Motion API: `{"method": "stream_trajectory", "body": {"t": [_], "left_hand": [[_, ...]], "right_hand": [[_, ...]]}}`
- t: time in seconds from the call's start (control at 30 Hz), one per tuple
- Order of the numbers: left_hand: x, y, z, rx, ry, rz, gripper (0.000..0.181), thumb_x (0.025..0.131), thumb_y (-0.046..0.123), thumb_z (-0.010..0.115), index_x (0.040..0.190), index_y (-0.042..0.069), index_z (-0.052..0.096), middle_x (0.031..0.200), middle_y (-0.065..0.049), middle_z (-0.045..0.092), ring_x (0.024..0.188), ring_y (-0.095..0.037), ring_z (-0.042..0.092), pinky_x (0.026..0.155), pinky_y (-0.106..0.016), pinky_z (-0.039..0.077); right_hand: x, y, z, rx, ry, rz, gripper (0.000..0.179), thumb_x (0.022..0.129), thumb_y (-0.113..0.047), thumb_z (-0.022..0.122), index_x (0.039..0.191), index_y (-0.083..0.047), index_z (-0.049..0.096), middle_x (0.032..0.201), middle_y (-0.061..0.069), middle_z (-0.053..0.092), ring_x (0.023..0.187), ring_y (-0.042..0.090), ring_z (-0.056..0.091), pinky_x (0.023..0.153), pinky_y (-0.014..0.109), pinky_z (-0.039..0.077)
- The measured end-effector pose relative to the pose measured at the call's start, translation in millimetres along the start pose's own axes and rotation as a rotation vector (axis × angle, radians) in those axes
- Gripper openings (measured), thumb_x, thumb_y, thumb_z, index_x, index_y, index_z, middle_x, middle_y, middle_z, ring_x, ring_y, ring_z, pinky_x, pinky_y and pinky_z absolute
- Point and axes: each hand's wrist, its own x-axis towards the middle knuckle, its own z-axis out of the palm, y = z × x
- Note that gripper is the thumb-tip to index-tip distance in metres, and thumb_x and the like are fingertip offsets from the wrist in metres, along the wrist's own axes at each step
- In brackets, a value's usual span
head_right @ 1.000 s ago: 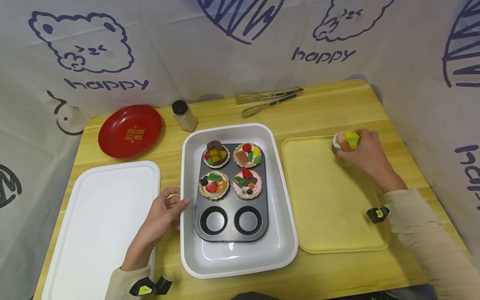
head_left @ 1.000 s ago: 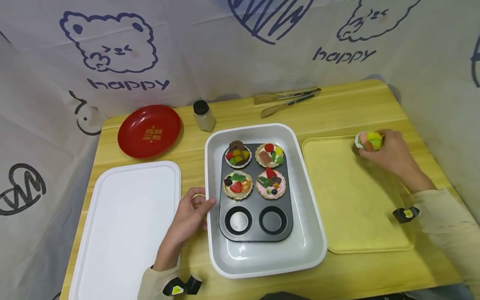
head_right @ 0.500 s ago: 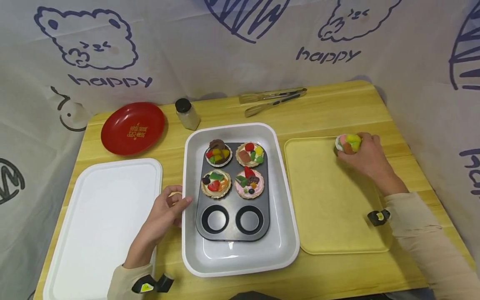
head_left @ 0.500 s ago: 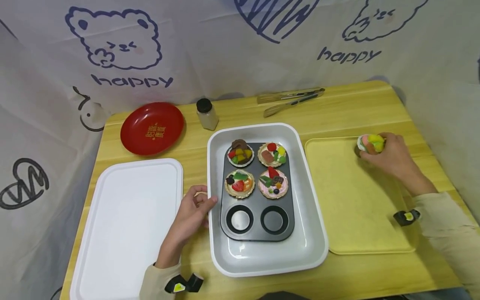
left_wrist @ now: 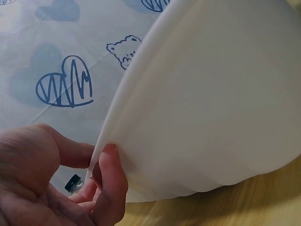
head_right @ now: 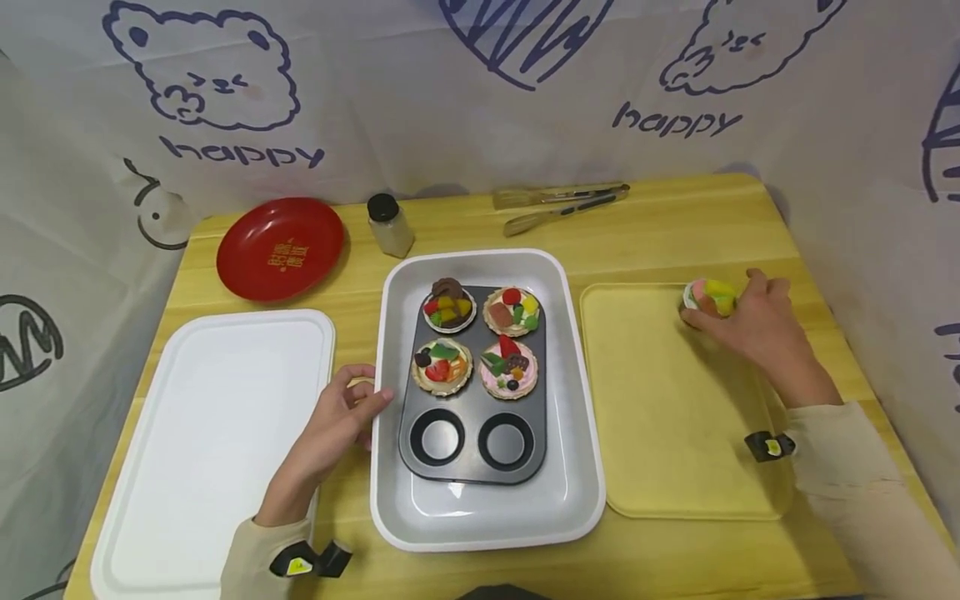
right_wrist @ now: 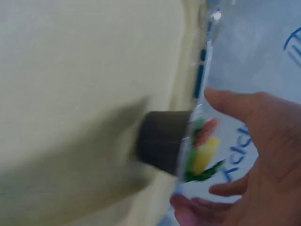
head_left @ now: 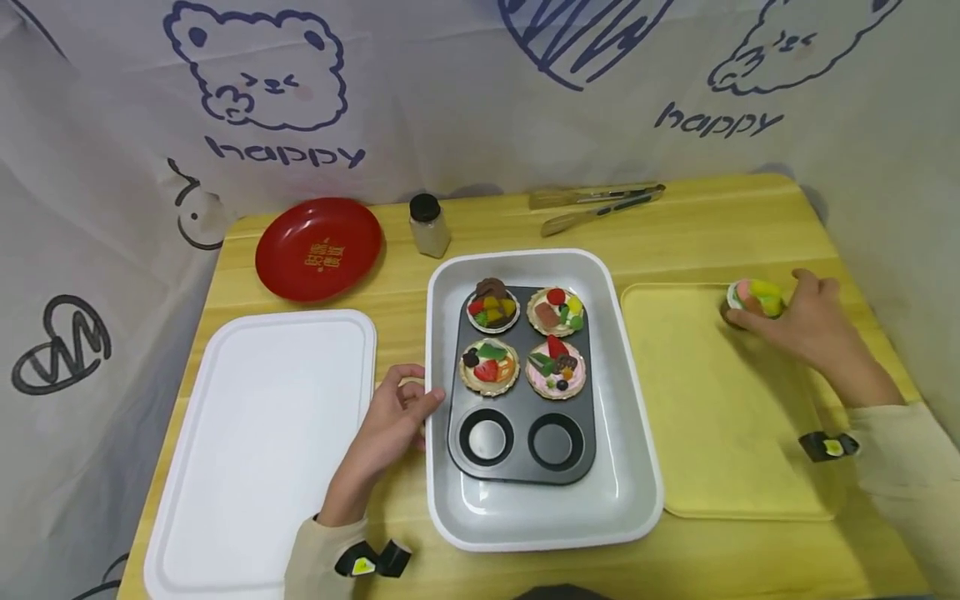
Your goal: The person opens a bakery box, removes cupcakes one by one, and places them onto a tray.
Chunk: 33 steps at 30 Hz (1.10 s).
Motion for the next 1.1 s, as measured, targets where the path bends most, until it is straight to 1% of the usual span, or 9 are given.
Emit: {"method": "stream_trajectory", "body": {"t": [0.1,0.17,0.23,0.3,0.43,0.53,0.73,0.93,1.1], "left_hand": [[0.8,-0.4,-1.1,0.007,-0.002,0.000,0.040,0.096,0.010,0.065,0.127,0.001,0.042,0.083,-0.011,0.059,0.060,-0.016,0.059,0.044,-0.034,0.054],[1.0,-0.5,-2.9,0.017,-0.006,-0.004,0.040,0.096,0.009,0.064,0.128,0.001,0.042,0.084,-0.012,0.059,0.060,-0.017,0.060,0.045,-0.035,0.054],[1.7,-0.1,-3.4,0.019,-0.016,-0.001,0.040,0.096,0.009,0.064,0.128,0.001,0.042,0.083,-0.012,0.059,0.060,-0.018,0.060,0.044,-0.034,0.054],[2.8,0.6,-2.5,0.013,-0.022,0.008,0.042,0.096,0.010,0.065,0.129,0.000,0.041,0.083,-0.012,0.059,0.060,-0.018,0.060,0.044,-0.033,0.054],[2.1,0.5,-0.8,-0.010,-0.014,0.013,0.043,0.096,0.008,0.065,0.130,0.000,0.041,0.081,-0.010,0.057,0.057,-0.016,0.058,0.041,-0.029,0.051],[0.3,0.1,-1.2,-0.017,-0.007,0.007,0.043,0.096,0.007,0.065,0.131,0.001,0.041,0.081,-0.009,0.057,0.056,-0.015,0.057,0.041,-0.027,0.049],[0.6,1.3,-2.3,-0.012,-0.026,0.023,0.046,0.096,0.009,0.065,0.133,0.000,0.040,0.083,-0.010,0.058,0.058,-0.015,0.058,0.042,-0.028,0.050],[1.7,0.2,-3.7,-0.007,-0.035,0.023,0.045,0.096,0.010,0.064,0.133,0.001,0.040,0.083,-0.011,0.058,0.055,-0.016,0.058,0.041,-0.029,0.051],[-0.1,-2.0,-4.5,-0.016,-0.039,0.016,0.043,0.097,0.010,0.063,0.133,0.002,0.040,0.083,-0.012,0.059,0.057,-0.019,0.060,0.043,-0.034,0.054]], "right_hand": [[-8.4,-13.5,-6.5,-0.033,0.082,-0.018,0.112,0.092,-0.065,0.053,0.150,0.017,0.003,0.139,0.053,0.013,0.098,0.065,0.039,0.070,0.070,0.042],[-16.2,-24.5,-5.9,-0.019,0.129,-0.037,0.105,0.094,-0.061,0.050,0.151,0.015,0.006,0.139,0.052,0.016,0.096,0.062,0.040,0.065,0.066,0.042],[-25.0,-37.8,-6.1,-0.002,0.170,-0.066,0.098,0.095,-0.056,0.051,0.151,0.014,0.011,0.138,0.049,0.021,0.095,0.058,0.042,0.063,0.062,0.043],[-33.3,-54.3,-7.7,0.015,0.186,-0.103,0.095,0.096,-0.052,0.053,0.152,0.012,0.013,0.137,0.046,0.026,0.097,0.054,0.044,0.064,0.061,0.044],[-45.7,-93.1,-6.4,0.036,0.192,-0.177,0.093,0.095,-0.050,0.061,0.153,0.009,0.019,0.133,0.036,0.041,0.105,0.048,0.050,0.070,0.061,0.046],[-53.3,-121.8,1.4,0.050,0.197,-0.224,0.087,0.095,-0.048,0.063,0.152,0.006,0.024,0.130,0.031,0.049,0.106,0.046,0.055,0.073,0.061,0.047],[-67.7,-168.3,22.6,0.081,0.175,-0.321,0.078,0.094,-0.043,0.067,0.149,0.000,0.035,0.128,0.024,0.054,0.108,0.041,0.058,0.074,0.057,0.049],[-74.2,-199.4,48.9,0.148,0.137,-0.384,0.072,0.093,-0.038,0.069,0.148,-0.002,0.038,0.128,0.018,0.052,0.106,0.034,0.059,0.070,0.049,0.053],[-73.6,-211.3,72.8,0.157,0.127,-0.417,0.071,0.090,-0.035,0.073,0.145,-0.001,0.041,0.125,0.020,0.054,0.100,0.033,0.060,0.067,0.047,0.053]]}}
